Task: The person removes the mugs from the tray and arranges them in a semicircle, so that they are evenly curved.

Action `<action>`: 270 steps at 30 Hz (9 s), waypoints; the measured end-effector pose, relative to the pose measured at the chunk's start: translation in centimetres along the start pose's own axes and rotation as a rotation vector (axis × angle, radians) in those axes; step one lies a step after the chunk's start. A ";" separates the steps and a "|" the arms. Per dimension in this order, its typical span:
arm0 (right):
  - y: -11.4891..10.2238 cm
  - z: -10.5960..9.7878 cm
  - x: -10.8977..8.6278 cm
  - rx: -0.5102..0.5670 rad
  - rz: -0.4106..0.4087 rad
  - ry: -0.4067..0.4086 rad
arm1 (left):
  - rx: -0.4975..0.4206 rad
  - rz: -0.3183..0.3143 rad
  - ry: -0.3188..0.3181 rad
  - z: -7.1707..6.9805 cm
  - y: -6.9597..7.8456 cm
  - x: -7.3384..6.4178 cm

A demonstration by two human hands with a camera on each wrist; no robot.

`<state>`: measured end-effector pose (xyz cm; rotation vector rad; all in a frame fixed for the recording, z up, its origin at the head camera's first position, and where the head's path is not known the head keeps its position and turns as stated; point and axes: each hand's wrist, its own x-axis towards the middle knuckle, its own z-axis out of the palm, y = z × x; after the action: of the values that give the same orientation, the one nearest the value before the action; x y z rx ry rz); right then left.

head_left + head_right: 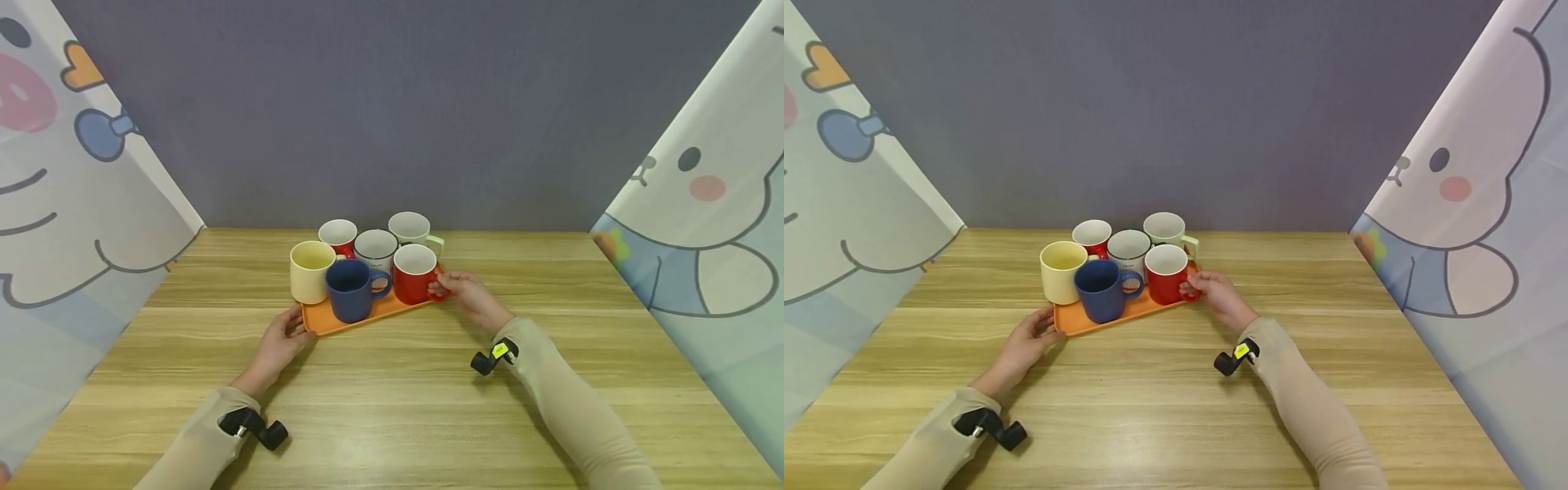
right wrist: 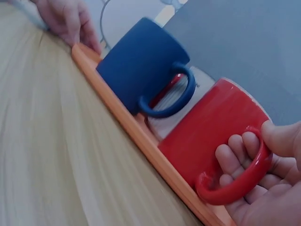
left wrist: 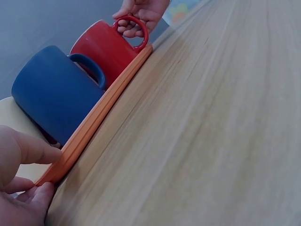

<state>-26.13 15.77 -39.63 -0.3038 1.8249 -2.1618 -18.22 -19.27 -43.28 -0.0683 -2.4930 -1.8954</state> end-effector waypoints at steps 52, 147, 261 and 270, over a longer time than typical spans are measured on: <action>-3.7 -6.4 -5.5 0.278 -0.091 0.035 | -0.020 -0.021 -0.009 -0.2 0.4 -0.3; -3.9 -10.5 -6.3 0.193 -0.209 0.097 | -0.030 0.008 -0.025 -0.2 0.1 -0.2; 1.7 8.7 4.2 -0.157 -0.072 -0.162 | -0.057 -0.002 -0.014 -0.1 -0.1 -0.1; 2.1 8.8 4.3 -0.089 -0.068 -0.167 | -0.048 -0.001 -0.025 -0.2 0.1 -0.2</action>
<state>-26.90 5.77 -40.28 -0.5563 1.8435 -2.0345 -17.97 -19.44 -43.18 -0.0912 -2.4636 -1.9676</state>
